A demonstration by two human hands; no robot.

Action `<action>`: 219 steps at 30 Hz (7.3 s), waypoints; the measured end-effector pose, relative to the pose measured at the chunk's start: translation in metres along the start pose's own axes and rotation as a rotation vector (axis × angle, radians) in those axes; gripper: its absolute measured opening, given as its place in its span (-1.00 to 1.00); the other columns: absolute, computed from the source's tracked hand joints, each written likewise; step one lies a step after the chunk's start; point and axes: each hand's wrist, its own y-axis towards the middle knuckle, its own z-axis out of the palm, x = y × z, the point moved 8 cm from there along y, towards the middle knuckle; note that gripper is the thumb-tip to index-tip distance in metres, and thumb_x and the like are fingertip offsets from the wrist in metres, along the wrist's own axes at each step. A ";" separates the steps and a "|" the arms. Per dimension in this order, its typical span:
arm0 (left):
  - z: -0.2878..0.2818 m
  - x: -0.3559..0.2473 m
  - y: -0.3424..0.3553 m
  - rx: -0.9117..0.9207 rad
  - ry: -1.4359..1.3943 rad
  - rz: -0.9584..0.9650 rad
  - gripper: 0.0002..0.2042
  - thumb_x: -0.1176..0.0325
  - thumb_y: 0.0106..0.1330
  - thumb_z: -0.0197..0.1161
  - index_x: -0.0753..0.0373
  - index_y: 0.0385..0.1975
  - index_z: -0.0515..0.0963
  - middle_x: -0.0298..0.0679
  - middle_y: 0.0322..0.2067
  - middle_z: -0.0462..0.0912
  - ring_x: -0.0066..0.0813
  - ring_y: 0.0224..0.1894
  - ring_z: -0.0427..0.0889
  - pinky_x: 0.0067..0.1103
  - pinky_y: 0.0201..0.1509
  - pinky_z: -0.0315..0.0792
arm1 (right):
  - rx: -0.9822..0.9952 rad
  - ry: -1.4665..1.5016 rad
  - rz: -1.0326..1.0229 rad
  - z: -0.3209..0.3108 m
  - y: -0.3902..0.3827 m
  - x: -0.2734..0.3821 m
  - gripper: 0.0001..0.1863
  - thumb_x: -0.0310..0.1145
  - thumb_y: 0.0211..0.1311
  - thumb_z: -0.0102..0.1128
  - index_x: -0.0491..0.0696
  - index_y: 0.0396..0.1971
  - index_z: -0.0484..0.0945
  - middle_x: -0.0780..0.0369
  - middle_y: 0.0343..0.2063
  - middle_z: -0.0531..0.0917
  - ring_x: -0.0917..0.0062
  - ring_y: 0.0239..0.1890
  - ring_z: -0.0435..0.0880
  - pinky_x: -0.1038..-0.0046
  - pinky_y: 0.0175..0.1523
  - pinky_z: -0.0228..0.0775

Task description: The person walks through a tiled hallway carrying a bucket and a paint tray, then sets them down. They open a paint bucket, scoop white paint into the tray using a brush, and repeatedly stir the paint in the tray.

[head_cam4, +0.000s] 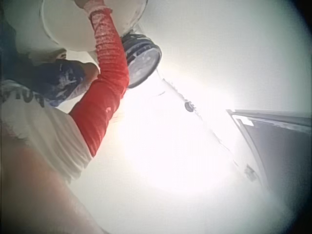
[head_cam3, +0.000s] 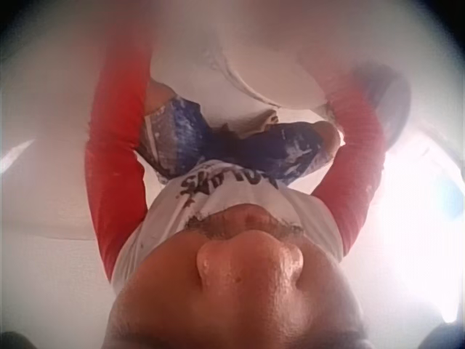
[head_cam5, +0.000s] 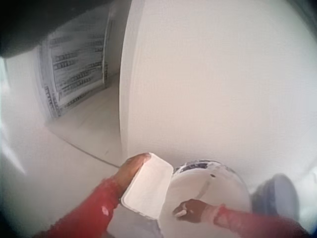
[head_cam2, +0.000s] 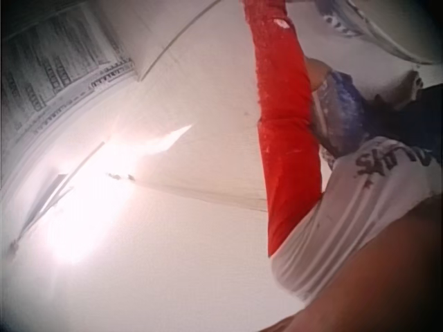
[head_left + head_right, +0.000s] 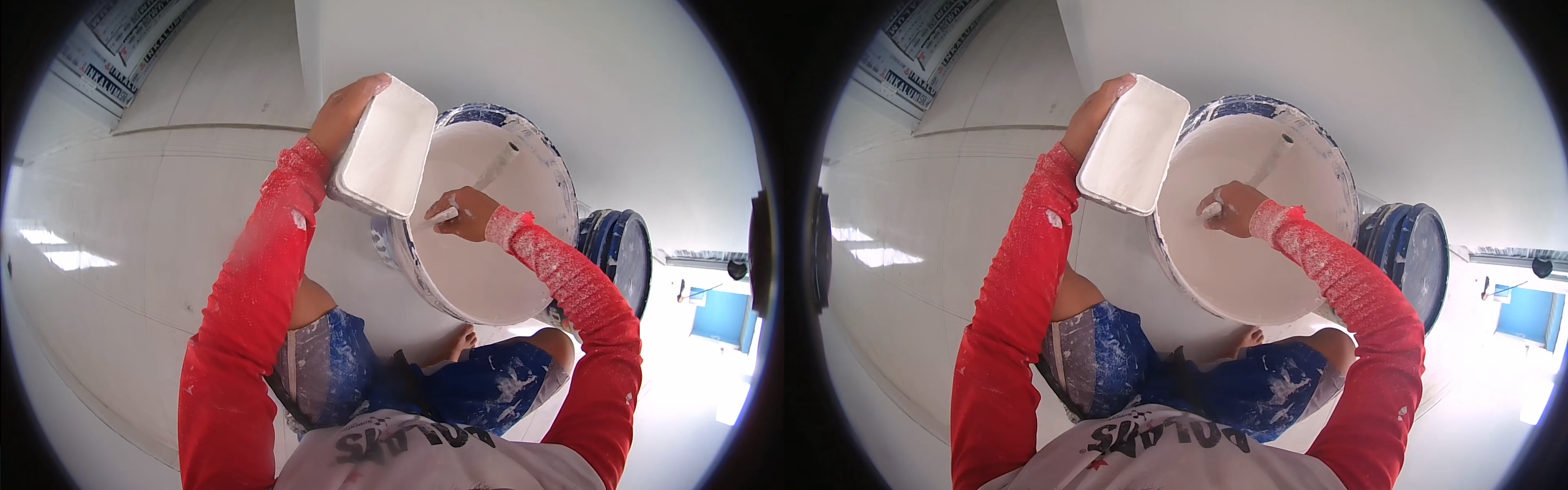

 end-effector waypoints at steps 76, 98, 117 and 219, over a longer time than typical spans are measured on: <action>0.003 -0.014 -0.009 -0.009 0.082 0.126 -0.50 -0.12 0.25 0.06 0.26 -0.19 0.53 -0.24 -0.31 0.59 -0.51 -0.32 0.54 -0.59 -0.20 0.43 | -0.619 -0.236 -0.811 -0.094 -0.143 0.126 -0.61 -0.30 -0.26 0.40 0.02 -0.27 0.67 0.15 -0.19 0.67 0.27 -0.24 0.65 0.38 -0.15 0.54; 0.000 -0.007 0.003 -0.037 -0.096 0.036 -0.57 -0.02 0.27 0.07 0.26 -0.15 0.52 -0.29 -0.31 0.57 -0.52 -0.30 0.52 -0.58 -0.16 0.41 | -0.847 0.832 -0.428 -0.142 -0.098 0.036 -0.68 -0.52 0.20 0.17 -0.24 -0.03 0.48 0.10 -0.16 0.61 0.43 -0.28 0.66 0.44 -0.15 0.55; 0.000 -0.013 -0.006 -0.002 -0.035 0.076 -0.55 -0.04 0.20 0.13 0.27 -0.18 0.53 -0.28 -0.33 0.58 -0.51 -0.32 0.53 -0.57 -0.21 0.42 | -0.612 0.643 -0.045 -0.114 -0.102 -0.010 -0.76 -0.46 0.14 0.23 -0.19 -0.19 0.57 0.20 -0.19 0.64 0.61 -0.45 0.60 0.60 -0.39 0.47; 0.002 -0.023 0.000 0.030 0.197 0.304 -0.60 0.03 0.33 0.03 0.25 -0.12 0.55 -0.20 -0.21 0.63 -0.39 -0.18 0.59 -0.56 -0.04 0.42 | -0.403 0.650 -0.120 -0.101 -0.103 0.017 -0.74 -0.52 0.10 0.28 -0.19 -0.17 0.57 0.13 -0.19 0.63 0.47 -0.32 0.66 0.50 -0.20 0.57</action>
